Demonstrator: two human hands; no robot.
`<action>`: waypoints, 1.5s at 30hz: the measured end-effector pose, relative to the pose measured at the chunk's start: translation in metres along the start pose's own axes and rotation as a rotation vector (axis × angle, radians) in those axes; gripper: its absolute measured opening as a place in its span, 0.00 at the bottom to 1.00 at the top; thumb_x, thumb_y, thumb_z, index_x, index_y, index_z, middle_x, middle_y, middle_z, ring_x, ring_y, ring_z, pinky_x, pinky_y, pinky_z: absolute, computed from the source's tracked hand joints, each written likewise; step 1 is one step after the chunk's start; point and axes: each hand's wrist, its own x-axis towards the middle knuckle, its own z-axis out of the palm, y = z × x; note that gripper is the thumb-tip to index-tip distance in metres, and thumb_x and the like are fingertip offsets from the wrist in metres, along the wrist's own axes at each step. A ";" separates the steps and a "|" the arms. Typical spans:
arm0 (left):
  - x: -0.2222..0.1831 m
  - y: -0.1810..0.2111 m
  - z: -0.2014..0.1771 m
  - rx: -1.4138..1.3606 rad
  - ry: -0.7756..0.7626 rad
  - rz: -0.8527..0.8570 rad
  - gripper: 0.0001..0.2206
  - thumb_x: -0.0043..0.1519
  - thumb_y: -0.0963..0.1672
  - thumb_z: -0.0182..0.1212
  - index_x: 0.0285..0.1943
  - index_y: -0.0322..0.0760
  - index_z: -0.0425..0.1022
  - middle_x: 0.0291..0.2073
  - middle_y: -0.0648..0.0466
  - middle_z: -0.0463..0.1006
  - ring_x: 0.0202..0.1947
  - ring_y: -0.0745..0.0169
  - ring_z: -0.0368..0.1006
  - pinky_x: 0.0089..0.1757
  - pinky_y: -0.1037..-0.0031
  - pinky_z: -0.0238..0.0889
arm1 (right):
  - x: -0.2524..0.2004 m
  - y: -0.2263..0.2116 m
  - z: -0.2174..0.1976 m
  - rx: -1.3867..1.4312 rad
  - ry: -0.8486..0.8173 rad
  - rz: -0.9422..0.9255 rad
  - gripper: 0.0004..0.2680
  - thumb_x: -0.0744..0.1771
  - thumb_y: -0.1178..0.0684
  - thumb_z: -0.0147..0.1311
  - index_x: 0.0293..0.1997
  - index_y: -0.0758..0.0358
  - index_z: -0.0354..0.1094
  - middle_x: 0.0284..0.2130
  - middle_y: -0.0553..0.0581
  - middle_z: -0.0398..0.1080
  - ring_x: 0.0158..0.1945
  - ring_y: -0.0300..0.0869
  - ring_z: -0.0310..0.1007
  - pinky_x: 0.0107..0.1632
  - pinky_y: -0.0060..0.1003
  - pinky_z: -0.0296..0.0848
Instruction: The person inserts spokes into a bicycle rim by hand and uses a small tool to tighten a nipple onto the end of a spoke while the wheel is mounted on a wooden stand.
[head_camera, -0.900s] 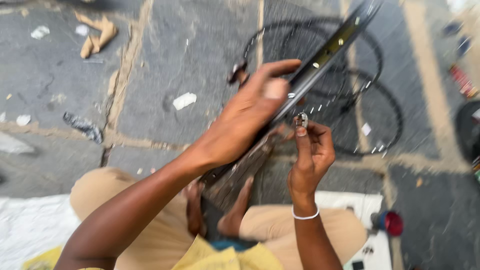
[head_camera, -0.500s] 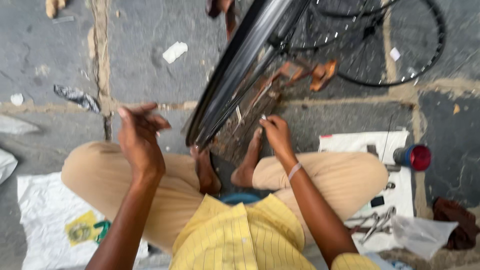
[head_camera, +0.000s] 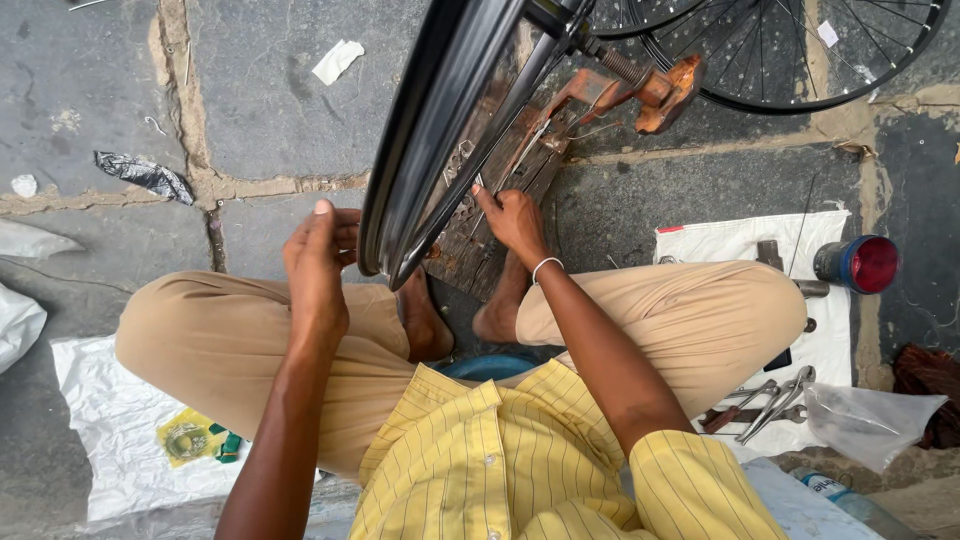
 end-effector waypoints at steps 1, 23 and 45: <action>0.000 0.000 0.003 0.040 -0.005 0.003 0.20 0.71 0.53 0.51 0.44 0.31 0.77 0.29 0.55 0.77 0.30 0.68 0.69 0.36 0.74 0.63 | 0.001 0.000 -0.001 0.012 -0.008 0.011 0.29 0.67 0.29 0.52 0.15 0.69 0.60 0.14 0.70 0.60 0.19 0.58 0.63 0.29 0.55 0.63; -0.012 -0.006 0.014 0.596 -0.179 0.168 0.10 0.61 0.40 0.59 0.48 0.28 0.77 0.32 0.50 0.81 0.36 0.66 0.74 0.37 0.70 0.69 | 0.000 -0.005 -0.005 0.078 -0.020 0.046 0.29 0.66 0.29 0.56 0.12 0.66 0.54 0.10 0.59 0.53 0.16 0.43 0.54 0.23 0.49 0.59; -0.071 0.129 0.014 0.430 -0.192 1.047 0.09 0.68 0.41 0.64 0.54 0.29 0.76 0.36 0.49 0.80 0.33 0.70 0.74 0.30 0.81 0.65 | -0.009 -0.001 0.002 0.115 0.041 0.025 0.27 0.65 0.32 0.58 0.16 0.71 0.60 0.13 0.70 0.57 0.17 0.56 0.59 0.26 0.52 0.60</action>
